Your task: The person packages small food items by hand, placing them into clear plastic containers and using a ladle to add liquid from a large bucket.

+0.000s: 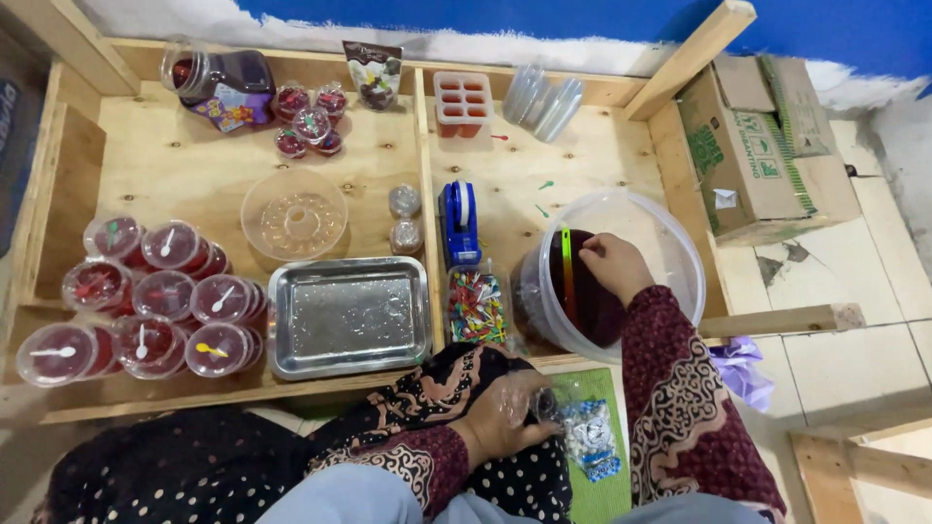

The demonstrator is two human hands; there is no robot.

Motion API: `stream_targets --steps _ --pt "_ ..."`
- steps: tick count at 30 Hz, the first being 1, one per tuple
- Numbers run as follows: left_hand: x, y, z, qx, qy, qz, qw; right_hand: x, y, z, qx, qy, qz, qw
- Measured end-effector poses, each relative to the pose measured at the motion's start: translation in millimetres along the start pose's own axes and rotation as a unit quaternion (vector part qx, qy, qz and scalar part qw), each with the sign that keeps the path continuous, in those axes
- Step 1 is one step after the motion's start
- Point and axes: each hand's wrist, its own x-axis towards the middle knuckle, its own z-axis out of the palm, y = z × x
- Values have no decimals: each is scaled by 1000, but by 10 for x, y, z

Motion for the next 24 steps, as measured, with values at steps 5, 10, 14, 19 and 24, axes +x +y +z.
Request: stream_targets --steps 5,10,14,19,24 --pt "181 73 -121 -22 -32 -17 999 545 45 143 -116 -29 12 993" --pt "185 -85 -46 -4 -9 11 1000 741 58 404 -168 -59 56 982" --pt "258 -87 -119 -47 -24 11 999 789 52 497 -198 -69 57 976" --pt "174 -223 -15 -24 -32 -1 999 820 62 566 -188 -54 36 980" --pt "92 -300 52 16 -21 -1 1000 687 -19 447 -131 -66 76 986"
